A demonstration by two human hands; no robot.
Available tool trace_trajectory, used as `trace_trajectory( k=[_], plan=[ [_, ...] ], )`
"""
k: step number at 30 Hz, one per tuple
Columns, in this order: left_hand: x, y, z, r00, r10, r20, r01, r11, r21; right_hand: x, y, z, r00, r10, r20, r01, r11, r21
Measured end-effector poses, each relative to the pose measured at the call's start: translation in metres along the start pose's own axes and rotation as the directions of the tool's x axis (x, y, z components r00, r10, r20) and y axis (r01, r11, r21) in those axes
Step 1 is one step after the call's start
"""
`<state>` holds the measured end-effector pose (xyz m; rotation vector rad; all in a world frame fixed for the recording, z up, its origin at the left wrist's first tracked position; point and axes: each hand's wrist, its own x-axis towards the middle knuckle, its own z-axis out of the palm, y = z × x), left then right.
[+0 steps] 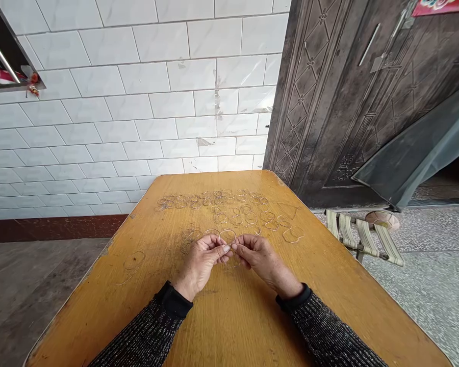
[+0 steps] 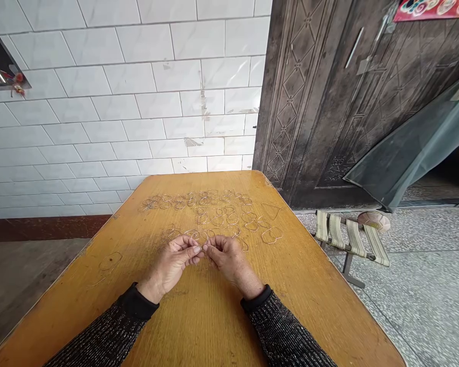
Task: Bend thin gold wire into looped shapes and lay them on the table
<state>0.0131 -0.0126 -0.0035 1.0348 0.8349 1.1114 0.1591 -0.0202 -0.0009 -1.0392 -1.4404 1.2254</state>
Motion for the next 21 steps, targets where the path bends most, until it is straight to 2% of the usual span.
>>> trace_trajectory(
  k=[6, 14, 21],
  plan=[
    [0.0004, -0.0009, 0.0002, 0.995, 0.093, -0.037, -0.091, 0.995, 0.047, -0.0023, -0.0057, 0.0014, 0.999, 0.030, 0.039, -0.033, 0.996, 0.080],
    [0.0000, -0.0004, 0.0026, 0.980, 0.188, -0.062, -0.183, 0.980, 0.082, -0.0011, -0.0042, 0.0022, 1.000, 0.022, -0.002, -0.022, 0.992, 0.124],
    [-0.0003, -0.0027, 0.0076, 0.982, 0.148, -0.114, -0.155, 0.987, -0.054, -0.0002, -0.0034, 0.0020, 1.000, -0.004, -0.004, 0.005, 0.989, 0.150]
  ],
)
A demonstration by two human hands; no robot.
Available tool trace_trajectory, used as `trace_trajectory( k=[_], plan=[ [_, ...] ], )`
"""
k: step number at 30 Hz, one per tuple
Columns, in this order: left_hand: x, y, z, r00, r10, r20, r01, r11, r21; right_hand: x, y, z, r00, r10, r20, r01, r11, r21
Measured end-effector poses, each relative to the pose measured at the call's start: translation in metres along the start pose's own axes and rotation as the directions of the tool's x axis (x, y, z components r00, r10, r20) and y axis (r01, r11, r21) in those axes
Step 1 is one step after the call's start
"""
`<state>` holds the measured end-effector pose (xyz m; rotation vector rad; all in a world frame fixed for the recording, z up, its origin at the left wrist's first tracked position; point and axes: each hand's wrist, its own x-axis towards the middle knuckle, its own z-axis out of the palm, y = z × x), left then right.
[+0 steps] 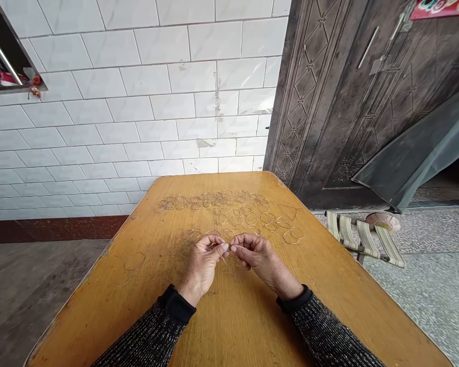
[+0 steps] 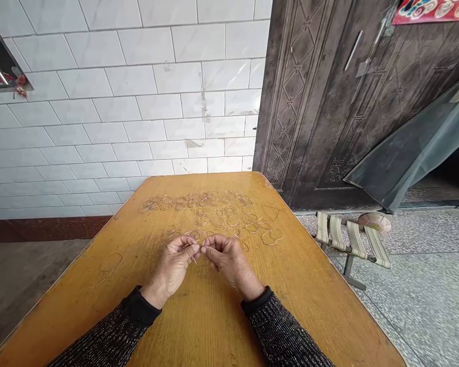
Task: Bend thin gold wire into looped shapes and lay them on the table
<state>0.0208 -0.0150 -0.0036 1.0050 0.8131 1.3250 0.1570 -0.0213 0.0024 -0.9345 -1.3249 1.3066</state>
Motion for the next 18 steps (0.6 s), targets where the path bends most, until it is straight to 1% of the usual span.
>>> trace_trajectory(
  k=[5, 11, 15, 18],
  plan=[
    [-0.0012, -0.0021, 0.0018, 1.000, -0.006, -0.022, 0.005, 0.999, -0.043, 0.0003, -0.0006, 0.0008, 1.000, 0.009, 0.004, -0.009, 1.000, 0.005],
    [-0.0003, -0.0039, -0.0007, 0.996, 0.088, 0.015, -0.088, 0.996, 0.027, -0.0011, -0.0021, 0.0000, 0.999, 0.046, 0.008, -0.046, 0.999, 0.022],
    [-0.0014, -0.0039, -0.0007, 0.992, 0.120, 0.030, -0.122, 0.991, 0.062, -0.0015, -0.0010, -0.0014, 0.997, 0.066, 0.037, -0.068, 0.997, 0.036],
    [-0.0026, -0.0042, -0.0002, 0.989, 0.144, 0.031, -0.147, 0.985, 0.096, -0.0011, -0.0007, -0.0010, 0.997, 0.068, 0.034, -0.069, 0.997, 0.042]
  ],
)
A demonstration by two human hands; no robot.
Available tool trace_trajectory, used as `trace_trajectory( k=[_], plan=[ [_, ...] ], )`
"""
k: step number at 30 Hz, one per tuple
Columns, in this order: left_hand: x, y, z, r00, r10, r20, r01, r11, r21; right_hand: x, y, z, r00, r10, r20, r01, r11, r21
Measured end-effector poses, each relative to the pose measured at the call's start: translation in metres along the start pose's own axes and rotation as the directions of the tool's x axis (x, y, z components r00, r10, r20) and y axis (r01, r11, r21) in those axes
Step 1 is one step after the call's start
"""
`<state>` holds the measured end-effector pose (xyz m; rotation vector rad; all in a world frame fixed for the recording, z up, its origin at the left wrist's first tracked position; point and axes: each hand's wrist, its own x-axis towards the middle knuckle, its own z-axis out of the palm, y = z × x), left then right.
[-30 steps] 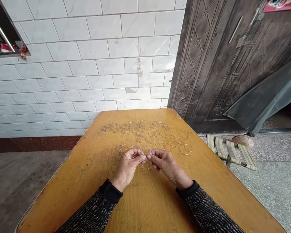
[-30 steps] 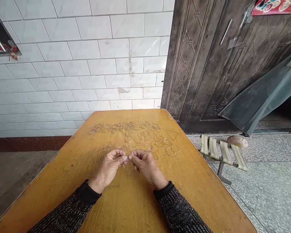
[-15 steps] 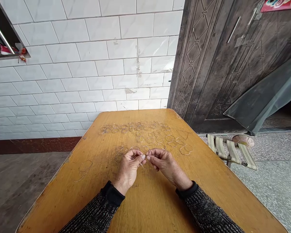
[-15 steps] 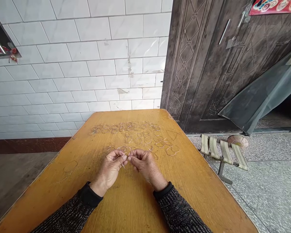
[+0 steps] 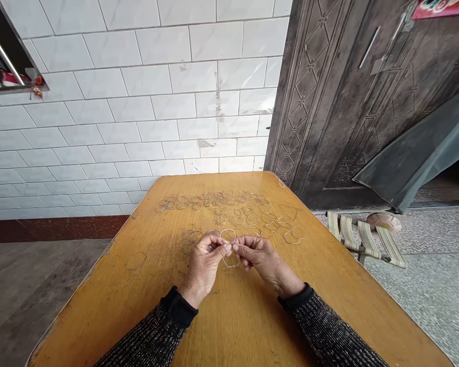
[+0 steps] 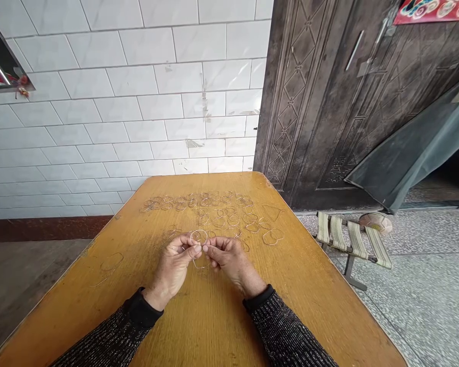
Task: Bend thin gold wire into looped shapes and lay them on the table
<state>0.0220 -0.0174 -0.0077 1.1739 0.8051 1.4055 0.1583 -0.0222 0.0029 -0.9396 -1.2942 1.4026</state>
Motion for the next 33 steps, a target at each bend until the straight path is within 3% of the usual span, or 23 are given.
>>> trace_trajectory(
  k=[6, 9, 11, 15, 17, 19, 22, 27, 33],
  plan=[
    [0.004, 0.009, -0.006, 0.992, -0.084, 0.096, 0.079, 0.995, 0.056, 0.001, -0.001, -0.001, 0.999, -0.032, 0.003, 0.032, 0.988, -0.148],
    [0.010, 0.019, -0.013, 0.992, 0.008, 0.129, -0.040, 0.969, 0.245, -0.001, -0.001, -0.002, 0.995, -0.034, 0.091, 0.061, 0.948, -0.311],
    [0.013, 0.024, -0.017, 0.962, 0.107, 0.249, -0.212, 0.872, 0.441, -0.002, 0.000, -0.003, 0.989, -0.050, 0.136, 0.101, 0.910, -0.403],
    [0.015, 0.029, -0.024, 0.833, 0.197, 0.517, -0.525, 0.578, 0.625, -0.003, 0.004, -0.002, 0.988, -0.057, 0.145, 0.120, 0.873, -0.472],
    [0.014, 0.031, -0.027, 0.806, 0.195, 0.559, -0.582, 0.436, 0.687, -0.003, 0.006, -0.002, 0.986, -0.047, 0.160, 0.116, 0.882, -0.457],
    [0.013, 0.032, -0.029, 0.803, 0.183, 0.567, -0.592, 0.348, 0.727, -0.003, 0.006, -0.002, 0.983, -0.045, 0.176, 0.118, 0.897, -0.427],
    [0.011, 0.032, -0.030, 0.818, 0.220, 0.532, -0.576, 0.341, 0.743, -0.004, 0.003, -0.001, 0.984, -0.043, 0.171, 0.107, 0.917, -0.384],
    [0.008, 0.025, -0.025, 0.830, 0.348, 0.436, -0.556, 0.448, 0.700, -0.004, 0.001, 0.000, 0.988, -0.035, 0.152, 0.083, 0.943, -0.322],
    [0.006, 0.020, -0.021, 0.811, 0.410, 0.417, -0.561, 0.347, 0.751, -0.002, 0.006, 0.001, 0.989, -0.057, 0.138, 0.092, 0.961, -0.262]
  ],
)
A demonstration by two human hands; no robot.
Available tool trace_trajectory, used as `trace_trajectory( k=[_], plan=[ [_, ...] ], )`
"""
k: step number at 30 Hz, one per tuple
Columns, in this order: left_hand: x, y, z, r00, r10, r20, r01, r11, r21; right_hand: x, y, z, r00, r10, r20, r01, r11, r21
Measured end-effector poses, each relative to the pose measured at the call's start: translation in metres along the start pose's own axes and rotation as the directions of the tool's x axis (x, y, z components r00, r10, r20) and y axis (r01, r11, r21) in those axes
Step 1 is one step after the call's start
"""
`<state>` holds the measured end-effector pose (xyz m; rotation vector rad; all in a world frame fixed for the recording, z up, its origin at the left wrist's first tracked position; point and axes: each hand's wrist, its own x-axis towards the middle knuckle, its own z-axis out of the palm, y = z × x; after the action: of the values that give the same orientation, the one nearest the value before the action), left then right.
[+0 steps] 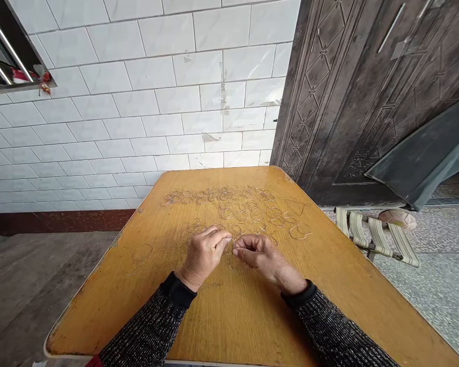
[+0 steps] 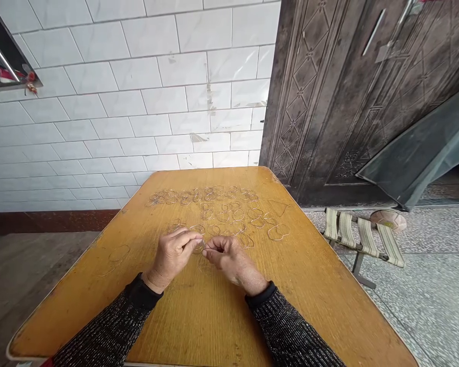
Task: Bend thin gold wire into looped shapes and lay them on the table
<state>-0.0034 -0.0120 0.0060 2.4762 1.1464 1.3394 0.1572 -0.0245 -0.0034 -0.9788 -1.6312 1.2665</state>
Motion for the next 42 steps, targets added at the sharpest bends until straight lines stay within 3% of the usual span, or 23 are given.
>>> trace_trajectory(
  k=[8, 15, 18, 29, 31, 35, 38, 42],
  plan=[
    [0.004, 0.000, 0.000, 0.994, -0.106, -0.005, 0.104, 0.986, -0.130, 0.003, 0.002, 0.001, 0.998, 0.013, -0.068, -0.011, 0.999, 0.034],
    [0.001, 0.001, -0.004, 0.996, -0.089, -0.018, 0.091, 0.984, 0.155, 0.002, -0.003, 0.004, 0.994, 0.011, -0.107, -0.004, 0.998, 0.065],
    [0.000, 0.001, -0.003, 0.996, -0.083, -0.038, 0.089, 0.977, 0.193, 0.002, -0.003, 0.007, 0.993, -0.002, -0.120, 0.010, 0.998, 0.069],
    [0.005, 0.003, 0.006, 0.940, -0.329, -0.092, 0.324, 0.944, -0.060, 0.006, 0.004, 0.005, 0.981, 0.013, -0.192, 0.014, 0.990, 0.139],
    [0.004, 0.004, 0.008, 0.918, -0.395, -0.044, 0.383, 0.909, -0.161, 0.005, 0.002, 0.005, 0.979, 0.026, -0.201, 0.008, 0.986, 0.164],
    [0.004, 0.007, 0.008, 0.868, -0.455, 0.198, 0.494, 0.746, -0.447, 0.005, -0.002, 0.003, 0.973, 0.038, -0.227, 0.013, 0.976, 0.219],
    [0.004, 0.008, 0.008, 0.851, -0.417, 0.320, 0.525, 0.683, -0.508, 0.006, -0.004, 0.000, 0.965, 0.050, -0.259, 0.016, 0.969, 0.246],
    [0.004, 0.007, 0.011, 0.825, -0.438, 0.357, 0.565, 0.631, -0.532, 0.006, -0.002, -0.002, 0.966, 0.073, -0.249, -0.001, 0.961, 0.276]
  ],
)
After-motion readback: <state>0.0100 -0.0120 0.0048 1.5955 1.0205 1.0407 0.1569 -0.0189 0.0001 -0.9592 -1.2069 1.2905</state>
